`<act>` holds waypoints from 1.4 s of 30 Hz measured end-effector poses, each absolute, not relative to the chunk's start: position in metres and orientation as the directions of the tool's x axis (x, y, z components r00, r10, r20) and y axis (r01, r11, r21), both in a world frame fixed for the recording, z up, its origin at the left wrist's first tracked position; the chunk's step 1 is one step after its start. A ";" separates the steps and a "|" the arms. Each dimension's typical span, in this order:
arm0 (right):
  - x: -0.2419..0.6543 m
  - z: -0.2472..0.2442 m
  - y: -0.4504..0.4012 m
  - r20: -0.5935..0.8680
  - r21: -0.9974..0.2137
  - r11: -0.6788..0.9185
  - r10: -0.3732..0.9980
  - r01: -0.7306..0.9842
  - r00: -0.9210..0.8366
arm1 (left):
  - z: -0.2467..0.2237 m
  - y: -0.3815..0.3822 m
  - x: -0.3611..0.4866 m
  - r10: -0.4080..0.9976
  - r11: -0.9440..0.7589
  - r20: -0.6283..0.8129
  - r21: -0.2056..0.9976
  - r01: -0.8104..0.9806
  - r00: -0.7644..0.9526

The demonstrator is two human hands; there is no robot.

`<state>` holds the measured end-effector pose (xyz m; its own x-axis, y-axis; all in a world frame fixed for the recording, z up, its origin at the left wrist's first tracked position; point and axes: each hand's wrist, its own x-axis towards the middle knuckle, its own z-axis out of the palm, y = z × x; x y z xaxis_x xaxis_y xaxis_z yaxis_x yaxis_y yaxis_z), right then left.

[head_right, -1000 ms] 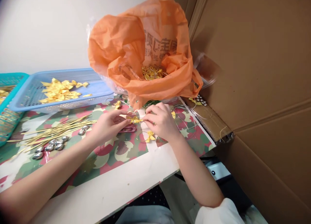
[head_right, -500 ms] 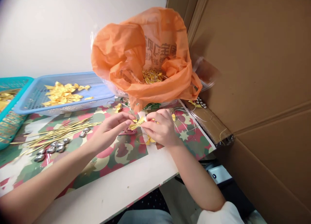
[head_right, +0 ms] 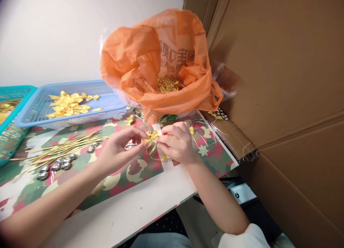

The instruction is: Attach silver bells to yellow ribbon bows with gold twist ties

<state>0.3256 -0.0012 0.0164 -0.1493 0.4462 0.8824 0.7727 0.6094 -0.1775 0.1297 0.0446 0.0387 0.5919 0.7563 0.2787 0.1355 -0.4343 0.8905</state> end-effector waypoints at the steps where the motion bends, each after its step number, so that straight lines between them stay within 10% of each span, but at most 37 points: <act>1: 0.326 0.016 -0.001 0.875 -0.189 0.600 0.462 0.778 -0.144 | 0.040 0.044 0.130 0.745 -0.507 0.341 0.848 0.154 0.574; 10: 0.322 0.017 -0.002 0.857 -0.205 0.603 0.490 0.771 -0.156 | 0.036 0.040 0.132 0.629 -0.772 0.615 0.569 0.285 0.476; 18: 0.367 0.026 0.006 0.693 -0.577 0.261 0.659 0.774 0.294 | 0.019 0.053 0.131 0.725 -0.679 0.409 0.557 0.478 0.554; 26: 0.369 0.003 0.011 0.325 -0.313 0.010 0.941 0.950 0.097 | 0.009 0.057 0.131 0.707 -0.706 0.486 0.445 0.551 0.514; 35: 0.348 0.024 0.003 0.584 -0.343 0.396 0.800 0.852 -0.136 | 0.029 0.050 0.133 0.785 -0.606 0.410 0.667 0.435 0.465; 42: 0.325 0.027 -0.003 0.589 -0.486 0.562 0.777 0.670 -0.225 | 0.038 0.058 0.129 0.756 0.011 -0.078 0.994 0.106 0.650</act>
